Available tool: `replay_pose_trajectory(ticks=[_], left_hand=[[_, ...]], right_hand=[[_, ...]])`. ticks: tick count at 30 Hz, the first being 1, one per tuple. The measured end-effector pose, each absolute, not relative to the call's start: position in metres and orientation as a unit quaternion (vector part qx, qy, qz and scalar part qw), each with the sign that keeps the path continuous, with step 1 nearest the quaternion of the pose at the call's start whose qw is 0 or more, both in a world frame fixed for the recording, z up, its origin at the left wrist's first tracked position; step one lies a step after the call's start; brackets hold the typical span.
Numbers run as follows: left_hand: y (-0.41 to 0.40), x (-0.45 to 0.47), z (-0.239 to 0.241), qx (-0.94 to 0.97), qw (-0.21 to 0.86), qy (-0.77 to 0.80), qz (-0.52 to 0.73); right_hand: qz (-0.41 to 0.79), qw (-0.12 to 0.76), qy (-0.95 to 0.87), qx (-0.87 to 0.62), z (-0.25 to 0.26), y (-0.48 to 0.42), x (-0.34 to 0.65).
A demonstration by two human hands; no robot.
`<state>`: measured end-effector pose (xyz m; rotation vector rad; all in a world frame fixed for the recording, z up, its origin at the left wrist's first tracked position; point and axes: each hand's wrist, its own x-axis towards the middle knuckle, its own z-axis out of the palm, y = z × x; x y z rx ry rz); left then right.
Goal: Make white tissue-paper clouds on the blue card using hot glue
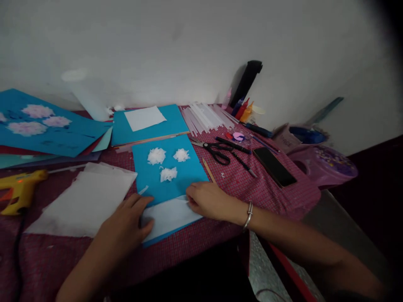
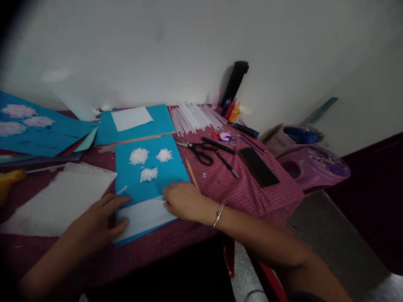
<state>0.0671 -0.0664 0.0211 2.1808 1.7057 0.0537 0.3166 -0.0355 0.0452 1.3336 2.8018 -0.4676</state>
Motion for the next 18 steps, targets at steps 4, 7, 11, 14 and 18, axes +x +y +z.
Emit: replay_pose_trajectory(ticks=[4, 7, 11, 14, 18], left_hand=[[-0.063, 0.067, 0.022, 0.781, 0.190, 0.594, 0.034], [-0.061, 0.069, 0.028, 0.788, 0.200, 0.582, 0.021], [-0.059, 0.071, 0.038, 0.797, 0.205, 0.569, -0.002], [-0.060, 0.072, 0.040, 0.799, 0.201, 0.567, 0.002], [-0.061, 0.072, 0.038, 0.798, 0.200, 0.568, 0.013]], right_hand=[[-0.122, -0.046, 0.891, 0.435, 0.041, -0.041, 0.316], [-0.118, -0.040, 0.889, 0.440, 0.039, -0.037, 0.314], [-0.116, -0.010, 0.894, 0.433, 0.039, -0.030, 0.308], [-0.114, -0.006, 0.896, 0.430, 0.041, -0.031, 0.303], [-0.103, -0.006, 0.893, 0.437, 0.044, -0.037, 0.299]])
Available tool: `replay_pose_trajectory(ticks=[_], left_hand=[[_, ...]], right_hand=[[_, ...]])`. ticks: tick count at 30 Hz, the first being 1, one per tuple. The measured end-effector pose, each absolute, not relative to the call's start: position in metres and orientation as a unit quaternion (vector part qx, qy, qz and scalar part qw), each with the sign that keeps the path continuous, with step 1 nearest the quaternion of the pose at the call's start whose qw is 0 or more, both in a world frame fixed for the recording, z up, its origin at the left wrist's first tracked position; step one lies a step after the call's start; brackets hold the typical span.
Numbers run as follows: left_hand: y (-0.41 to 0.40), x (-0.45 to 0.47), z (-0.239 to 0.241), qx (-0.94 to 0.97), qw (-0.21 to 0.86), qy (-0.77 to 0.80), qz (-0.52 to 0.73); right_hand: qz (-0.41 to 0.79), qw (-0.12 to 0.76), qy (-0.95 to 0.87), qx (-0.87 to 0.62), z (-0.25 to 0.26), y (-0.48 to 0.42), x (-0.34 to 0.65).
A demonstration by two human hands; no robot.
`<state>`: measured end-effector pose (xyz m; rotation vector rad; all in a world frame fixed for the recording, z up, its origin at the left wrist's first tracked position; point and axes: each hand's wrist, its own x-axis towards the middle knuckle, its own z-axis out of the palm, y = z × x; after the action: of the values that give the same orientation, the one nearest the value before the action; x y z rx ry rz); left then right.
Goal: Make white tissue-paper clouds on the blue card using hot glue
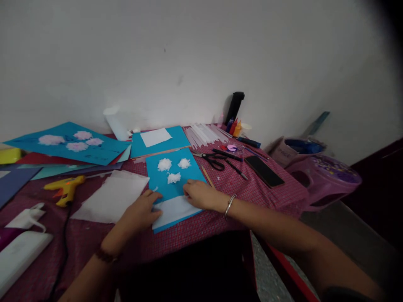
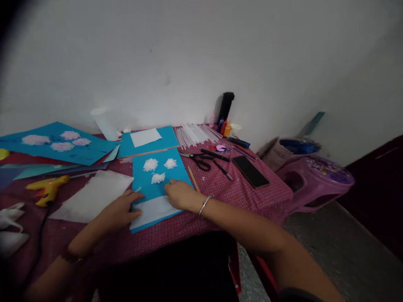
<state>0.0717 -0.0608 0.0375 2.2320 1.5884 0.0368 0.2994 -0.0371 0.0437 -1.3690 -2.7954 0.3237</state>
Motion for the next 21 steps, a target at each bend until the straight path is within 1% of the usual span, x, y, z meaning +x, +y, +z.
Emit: replay_pose_trajectory(ticks=[10, 15, 18, 21], left_hand=[[-0.063, 0.070, 0.033, 0.787, 0.207, 0.580, 0.042], [-0.065, 0.071, 0.033, 0.785, 0.204, 0.583, 0.054], [-0.063, 0.069, 0.041, 0.808, 0.192, 0.554, 0.062], [-0.056, 0.071, 0.058, 0.831, 0.232, 0.497, 0.091]], right_hand=[[0.117, -0.033, -0.888, -0.444, 0.041, -0.034, 0.294], [0.101, -0.002, -0.896, -0.432, 0.055, -0.047, 0.296], [0.086, 0.028, -0.901, -0.423, 0.068, -0.050, 0.300], [0.080, 0.060, -0.916, -0.389, 0.082, -0.050, 0.303]])
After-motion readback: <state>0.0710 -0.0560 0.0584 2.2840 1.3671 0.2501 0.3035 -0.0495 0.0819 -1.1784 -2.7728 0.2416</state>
